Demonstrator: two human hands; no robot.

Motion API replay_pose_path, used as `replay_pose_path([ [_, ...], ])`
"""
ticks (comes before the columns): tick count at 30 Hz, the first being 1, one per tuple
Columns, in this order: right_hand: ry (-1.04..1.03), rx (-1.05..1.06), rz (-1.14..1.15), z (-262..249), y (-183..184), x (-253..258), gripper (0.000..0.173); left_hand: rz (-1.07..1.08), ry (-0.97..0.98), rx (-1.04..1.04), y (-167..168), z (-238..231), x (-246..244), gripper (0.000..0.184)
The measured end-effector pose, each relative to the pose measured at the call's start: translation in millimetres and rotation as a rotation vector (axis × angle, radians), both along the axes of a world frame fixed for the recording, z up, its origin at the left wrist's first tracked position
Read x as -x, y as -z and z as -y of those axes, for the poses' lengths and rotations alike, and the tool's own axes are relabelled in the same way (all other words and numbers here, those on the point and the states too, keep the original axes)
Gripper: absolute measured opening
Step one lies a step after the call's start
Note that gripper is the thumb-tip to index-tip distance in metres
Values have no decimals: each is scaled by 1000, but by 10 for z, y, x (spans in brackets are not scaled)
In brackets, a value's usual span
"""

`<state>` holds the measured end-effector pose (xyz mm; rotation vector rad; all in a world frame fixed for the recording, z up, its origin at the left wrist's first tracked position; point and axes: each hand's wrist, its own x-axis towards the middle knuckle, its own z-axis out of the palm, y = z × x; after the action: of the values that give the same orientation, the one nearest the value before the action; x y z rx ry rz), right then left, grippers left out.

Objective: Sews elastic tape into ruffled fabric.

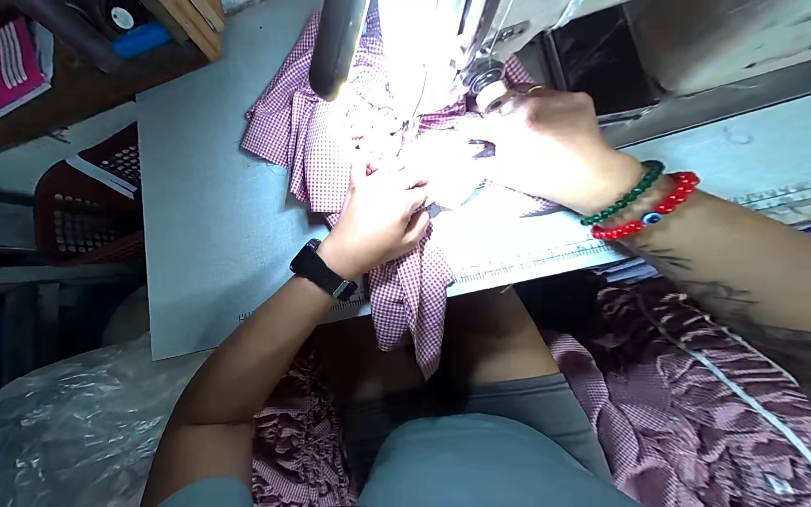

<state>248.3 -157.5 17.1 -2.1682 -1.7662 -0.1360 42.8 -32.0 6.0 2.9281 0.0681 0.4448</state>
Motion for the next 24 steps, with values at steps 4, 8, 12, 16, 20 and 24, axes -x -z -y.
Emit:
replay_pose_path([
  [4,55,53,-45,-111,-94,-6,25,3,-10,-30,3,-128,-70,29],
  [8,176,141,-86,-229,-212,18,24,11,-46,-25,31,-177,-123,32],
  [12,138,-80,11,-87,-66,223,24,-120,-138,30,-22,60,152,51],
  [16,212,177,-42,69,-90,303,33,-373,-325,-22,-157,-700,556,66],
  [20,142,-26,-26,74,-23,254,30,-133,-495,37,-785,-1251,573,38],
  [24,-118,-196,-42,153,166,388,33,196,-306,87,-865,-1163,-155,37],
])
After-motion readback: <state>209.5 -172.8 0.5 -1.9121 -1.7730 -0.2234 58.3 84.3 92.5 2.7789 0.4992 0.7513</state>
